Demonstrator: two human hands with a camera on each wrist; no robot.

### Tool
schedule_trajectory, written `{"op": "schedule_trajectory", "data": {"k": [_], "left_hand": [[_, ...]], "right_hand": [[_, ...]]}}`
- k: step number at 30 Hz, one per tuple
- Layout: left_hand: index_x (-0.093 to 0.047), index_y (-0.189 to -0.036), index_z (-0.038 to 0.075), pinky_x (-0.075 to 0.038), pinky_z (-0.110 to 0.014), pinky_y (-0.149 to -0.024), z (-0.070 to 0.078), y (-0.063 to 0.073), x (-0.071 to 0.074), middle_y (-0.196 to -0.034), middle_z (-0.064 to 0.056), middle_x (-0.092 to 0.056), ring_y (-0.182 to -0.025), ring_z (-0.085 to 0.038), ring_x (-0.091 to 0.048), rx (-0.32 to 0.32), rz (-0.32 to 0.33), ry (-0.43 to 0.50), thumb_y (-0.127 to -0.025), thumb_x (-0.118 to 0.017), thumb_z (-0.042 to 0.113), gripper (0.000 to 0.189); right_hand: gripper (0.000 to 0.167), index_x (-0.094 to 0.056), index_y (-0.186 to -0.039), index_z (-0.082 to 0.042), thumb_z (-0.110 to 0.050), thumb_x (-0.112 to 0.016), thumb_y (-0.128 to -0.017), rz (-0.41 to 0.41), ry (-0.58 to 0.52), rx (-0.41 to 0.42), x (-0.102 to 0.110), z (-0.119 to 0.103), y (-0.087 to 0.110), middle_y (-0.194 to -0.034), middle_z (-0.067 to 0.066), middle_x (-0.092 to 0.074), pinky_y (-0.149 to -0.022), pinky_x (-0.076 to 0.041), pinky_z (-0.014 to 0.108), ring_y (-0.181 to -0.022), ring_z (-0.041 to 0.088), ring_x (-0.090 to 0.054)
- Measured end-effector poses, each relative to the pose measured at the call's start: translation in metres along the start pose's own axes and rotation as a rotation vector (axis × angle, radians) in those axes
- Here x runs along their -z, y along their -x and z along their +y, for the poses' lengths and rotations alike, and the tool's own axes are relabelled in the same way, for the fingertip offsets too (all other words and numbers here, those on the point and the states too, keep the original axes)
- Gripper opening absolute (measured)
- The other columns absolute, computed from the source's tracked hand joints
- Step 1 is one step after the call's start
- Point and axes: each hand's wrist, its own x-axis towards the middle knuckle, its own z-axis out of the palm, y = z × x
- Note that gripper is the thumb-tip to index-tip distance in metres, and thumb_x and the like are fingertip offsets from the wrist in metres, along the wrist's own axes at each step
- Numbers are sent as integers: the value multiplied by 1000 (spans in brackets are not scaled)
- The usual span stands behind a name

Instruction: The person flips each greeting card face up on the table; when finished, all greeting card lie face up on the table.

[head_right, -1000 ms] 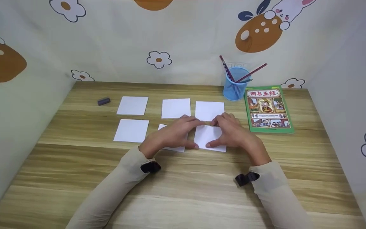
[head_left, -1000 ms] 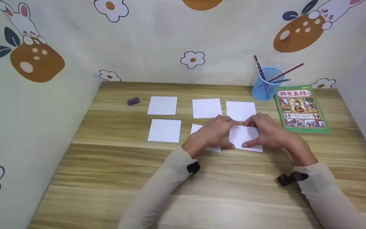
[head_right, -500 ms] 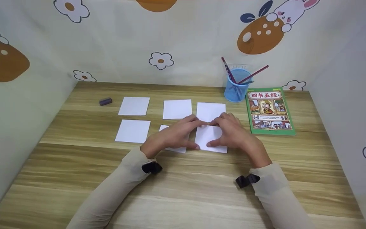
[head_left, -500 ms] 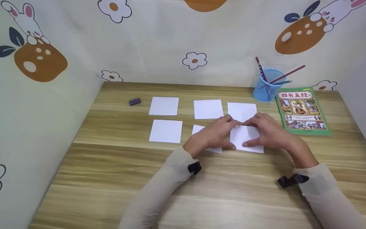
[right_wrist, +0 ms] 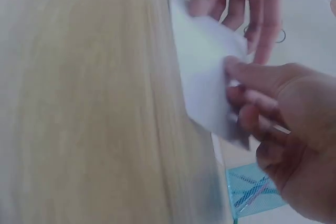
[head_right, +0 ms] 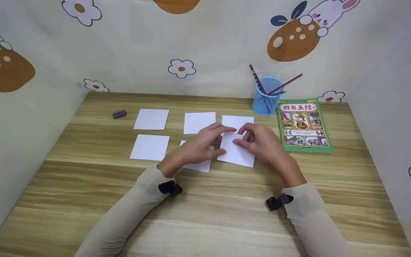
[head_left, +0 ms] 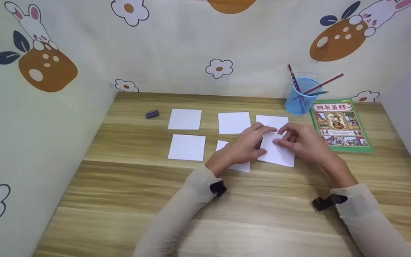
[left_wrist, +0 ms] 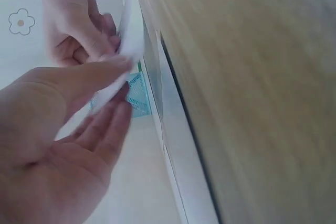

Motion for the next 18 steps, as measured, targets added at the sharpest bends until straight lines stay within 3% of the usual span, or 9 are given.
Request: {"op": "schedule_trajectory", "data": {"k": [4,6,8,11,14,18], "left_hand": [[-44,-164,14,-59,-17,-93,0,-2,4,-139,-9,-67,-107,-11,-73,-16,101,312,-105,-72,13,65],[-40,-166,14,-63,-22,-94,-1,-3,5,-135,-11,-71,-107,-12,-77,-25,131,475,-108,-68,17,65],[-40,-165,12,-64,-27,-96,-2,-4,6,-131,-12,-74,-110,-13,-78,-35,151,549,-110,-65,21,61],[-48,-160,11,-59,-32,-108,-3,-4,6,-139,-12,-72,-124,-17,-72,-40,174,467,-109,-67,20,56],[-52,-159,14,-42,-33,-126,-3,-3,6,-155,-7,-62,-146,-18,-55,-1,187,280,-103,-75,15,61],[-46,-164,18,-29,-37,-134,-3,-3,7,-169,-5,-47,-158,-23,-41,51,193,174,-98,-80,15,75]], "right_hand": [[29,-73,-110,-11,-39,-79,-101,135,-138,16,2,3,2,-87,4,-80,-66,-57,18,-77,13,-74],[29,-74,-108,-9,-38,-72,-106,197,-220,38,4,4,4,-84,7,-80,-68,-58,18,-76,14,-74],[30,-75,-105,-6,-33,-63,-111,246,-294,70,6,5,4,-84,8,-78,-69,-56,19,-76,15,-72],[26,-76,-101,-2,-18,-59,-112,286,-383,132,8,5,5,-83,9,-75,-68,-55,21,-74,17,-68],[8,-74,-102,2,0,-66,-102,254,-456,181,6,6,4,-90,7,-76,-76,-61,21,-80,15,-72],[23,-72,-107,6,18,-65,-88,192,-497,212,1,7,3,-93,7,-75,-81,-62,21,-86,13,-73]]}}
